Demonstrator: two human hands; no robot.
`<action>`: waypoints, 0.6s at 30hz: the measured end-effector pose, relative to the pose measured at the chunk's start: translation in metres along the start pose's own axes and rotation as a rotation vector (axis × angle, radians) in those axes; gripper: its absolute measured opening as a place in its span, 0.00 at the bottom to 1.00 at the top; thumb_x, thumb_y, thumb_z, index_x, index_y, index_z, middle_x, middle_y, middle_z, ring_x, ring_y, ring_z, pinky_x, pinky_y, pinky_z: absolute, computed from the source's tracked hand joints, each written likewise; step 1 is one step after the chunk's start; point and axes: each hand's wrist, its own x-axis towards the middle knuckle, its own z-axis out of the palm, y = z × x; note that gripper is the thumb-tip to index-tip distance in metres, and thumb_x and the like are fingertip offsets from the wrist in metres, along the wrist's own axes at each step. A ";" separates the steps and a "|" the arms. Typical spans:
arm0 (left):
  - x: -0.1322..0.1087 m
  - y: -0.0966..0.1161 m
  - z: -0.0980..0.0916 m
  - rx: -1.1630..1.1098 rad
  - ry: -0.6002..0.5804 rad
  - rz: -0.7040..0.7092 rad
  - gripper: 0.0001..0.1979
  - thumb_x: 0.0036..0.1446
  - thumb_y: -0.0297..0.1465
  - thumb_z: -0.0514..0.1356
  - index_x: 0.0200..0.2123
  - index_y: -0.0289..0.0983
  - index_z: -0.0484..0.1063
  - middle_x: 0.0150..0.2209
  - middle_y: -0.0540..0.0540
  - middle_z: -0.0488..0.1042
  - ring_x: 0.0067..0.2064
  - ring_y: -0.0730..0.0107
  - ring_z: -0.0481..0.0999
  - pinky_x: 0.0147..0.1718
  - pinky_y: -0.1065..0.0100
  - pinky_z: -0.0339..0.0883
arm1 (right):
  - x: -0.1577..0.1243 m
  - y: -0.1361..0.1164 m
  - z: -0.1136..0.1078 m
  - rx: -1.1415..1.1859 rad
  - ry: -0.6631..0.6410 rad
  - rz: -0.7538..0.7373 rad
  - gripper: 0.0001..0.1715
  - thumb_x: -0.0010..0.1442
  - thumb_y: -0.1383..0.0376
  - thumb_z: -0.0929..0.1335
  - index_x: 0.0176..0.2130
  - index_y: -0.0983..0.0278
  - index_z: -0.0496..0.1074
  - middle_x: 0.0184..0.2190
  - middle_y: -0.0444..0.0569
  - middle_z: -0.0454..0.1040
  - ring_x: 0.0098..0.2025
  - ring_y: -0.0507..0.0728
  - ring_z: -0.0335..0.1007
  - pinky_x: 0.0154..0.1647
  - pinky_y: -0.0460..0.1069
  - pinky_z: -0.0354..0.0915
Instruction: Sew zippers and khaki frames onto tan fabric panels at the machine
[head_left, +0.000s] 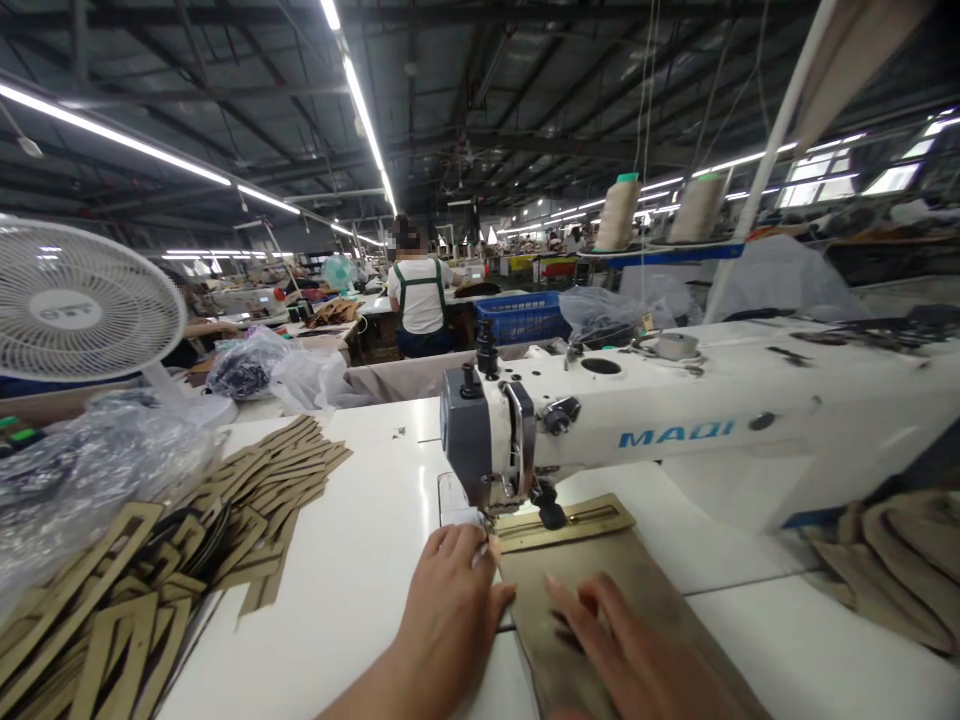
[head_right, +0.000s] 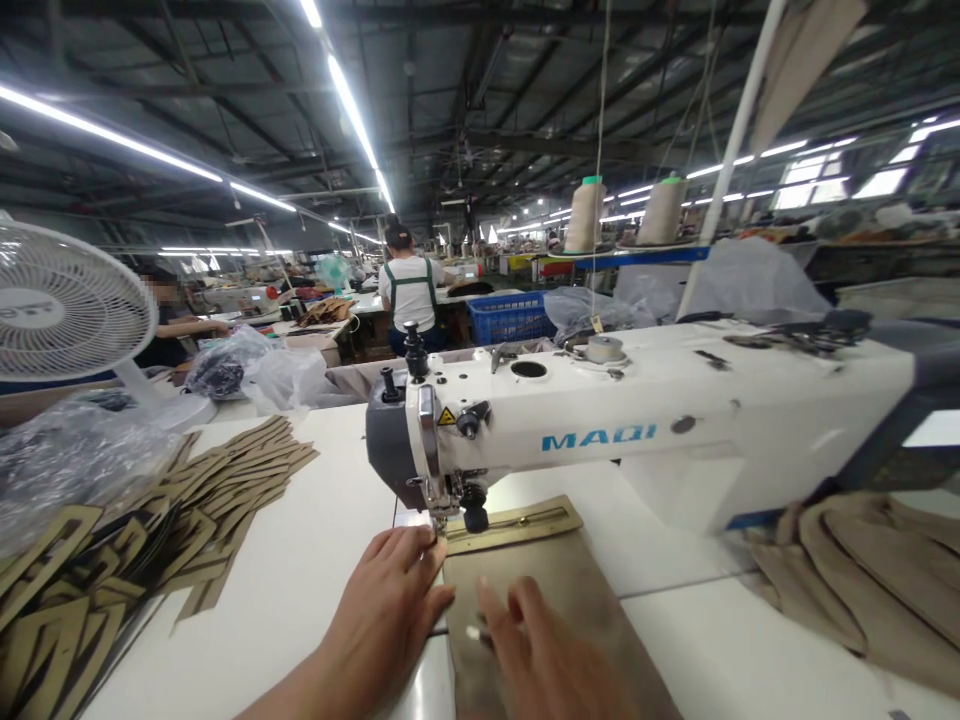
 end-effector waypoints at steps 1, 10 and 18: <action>0.000 0.002 -0.001 0.000 -0.002 -0.014 0.13 0.51 0.26 0.63 0.42 0.37 0.71 0.43 0.43 0.72 0.45 0.58 0.71 0.47 0.55 0.65 | 0.011 0.004 -0.008 0.023 -0.032 0.033 0.22 0.64 0.59 0.57 0.55 0.63 0.63 0.41 0.56 0.72 0.32 0.58 0.72 0.27 0.48 0.66; -0.008 0.009 0.014 0.119 0.108 0.007 0.19 0.51 0.35 0.63 0.44 0.30 0.72 0.45 0.37 0.74 0.49 0.50 0.69 0.53 0.49 0.61 | 0.105 0.040 -0.025 0.212 -0.361 0.048 0.08 0.58 0.62 0.67 0.35 0.62 0.76 0.33 0.48 0.75 0.35 0.57 0.70 0.33 0.46 0.58; -0.008 0.004 0.008 0.082 0.127 0.057 0.13 0.54 0.33 0.60 0.41 0.33 0.72 0.42 0.40 0.75 0.47 0.54 0.72 0.53 0.48 0.60 | 0.109 0.041 -0.013 0.242 -0.320 0.088 0.08 0.56 0.59 0.68 0.33 0.58 0.78 0.29 0.45 0.77 0.32 0.55 0.71 0.31 0.45 0.58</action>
